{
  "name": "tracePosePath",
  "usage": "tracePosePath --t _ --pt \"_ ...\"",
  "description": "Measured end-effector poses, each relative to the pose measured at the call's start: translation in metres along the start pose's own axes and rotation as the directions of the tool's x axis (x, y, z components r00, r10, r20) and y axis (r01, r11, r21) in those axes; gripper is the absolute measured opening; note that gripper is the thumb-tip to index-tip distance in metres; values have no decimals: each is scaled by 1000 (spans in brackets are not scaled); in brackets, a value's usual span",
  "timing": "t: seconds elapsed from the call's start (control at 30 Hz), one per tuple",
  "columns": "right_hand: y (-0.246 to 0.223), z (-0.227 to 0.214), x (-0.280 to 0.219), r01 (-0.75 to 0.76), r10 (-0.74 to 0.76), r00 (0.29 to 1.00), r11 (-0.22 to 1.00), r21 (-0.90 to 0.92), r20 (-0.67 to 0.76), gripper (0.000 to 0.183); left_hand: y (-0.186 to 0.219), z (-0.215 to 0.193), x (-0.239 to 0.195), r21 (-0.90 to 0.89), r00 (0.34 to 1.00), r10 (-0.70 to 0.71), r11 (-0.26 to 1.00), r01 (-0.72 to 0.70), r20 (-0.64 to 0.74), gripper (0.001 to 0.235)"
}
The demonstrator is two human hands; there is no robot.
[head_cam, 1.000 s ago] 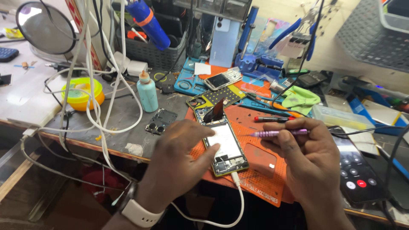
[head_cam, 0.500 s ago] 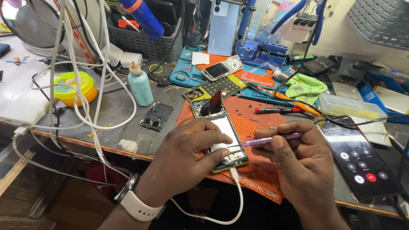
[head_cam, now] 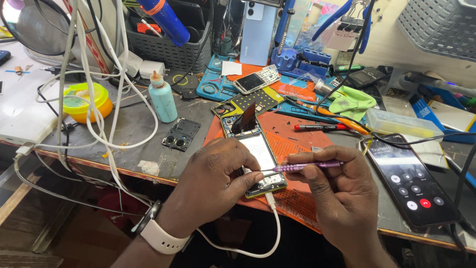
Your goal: The person works on a disassembled mobile phone, connecting a charging cable and using a screwdriver to manipulate internal components. The person repeatedly pries and adjusts parts near the battery and motherboard while the phone remains open on the workbench.
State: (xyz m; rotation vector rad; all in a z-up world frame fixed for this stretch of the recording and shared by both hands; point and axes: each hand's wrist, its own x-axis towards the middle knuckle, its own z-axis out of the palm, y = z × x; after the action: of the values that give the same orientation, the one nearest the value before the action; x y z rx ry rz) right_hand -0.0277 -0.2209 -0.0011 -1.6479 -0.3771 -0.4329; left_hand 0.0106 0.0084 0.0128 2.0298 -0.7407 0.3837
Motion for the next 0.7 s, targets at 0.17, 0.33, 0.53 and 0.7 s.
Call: tracePosePath --t 0.17,0.33,0.53,0.7 --pt "-4 0 -4 136 -138 989 989 -56 -45 34 0 -1 0 -5 1000 -6 1000 6 18 38" --pt "-2 -15 -1 265 -285 956 938 -222 -63 44 -5 -6 -7 97 957 282 953 -288 75 39" --pt "8 -23 -3 235 -256 966 933 -273 -42 46 -11 -4 -11 101 952 289 949 -298 99 47" --pt "7 -21 -3 270 -277 961 928 -256 9 46 -9 -3 -11 101 960 261 957 -271 106 46"
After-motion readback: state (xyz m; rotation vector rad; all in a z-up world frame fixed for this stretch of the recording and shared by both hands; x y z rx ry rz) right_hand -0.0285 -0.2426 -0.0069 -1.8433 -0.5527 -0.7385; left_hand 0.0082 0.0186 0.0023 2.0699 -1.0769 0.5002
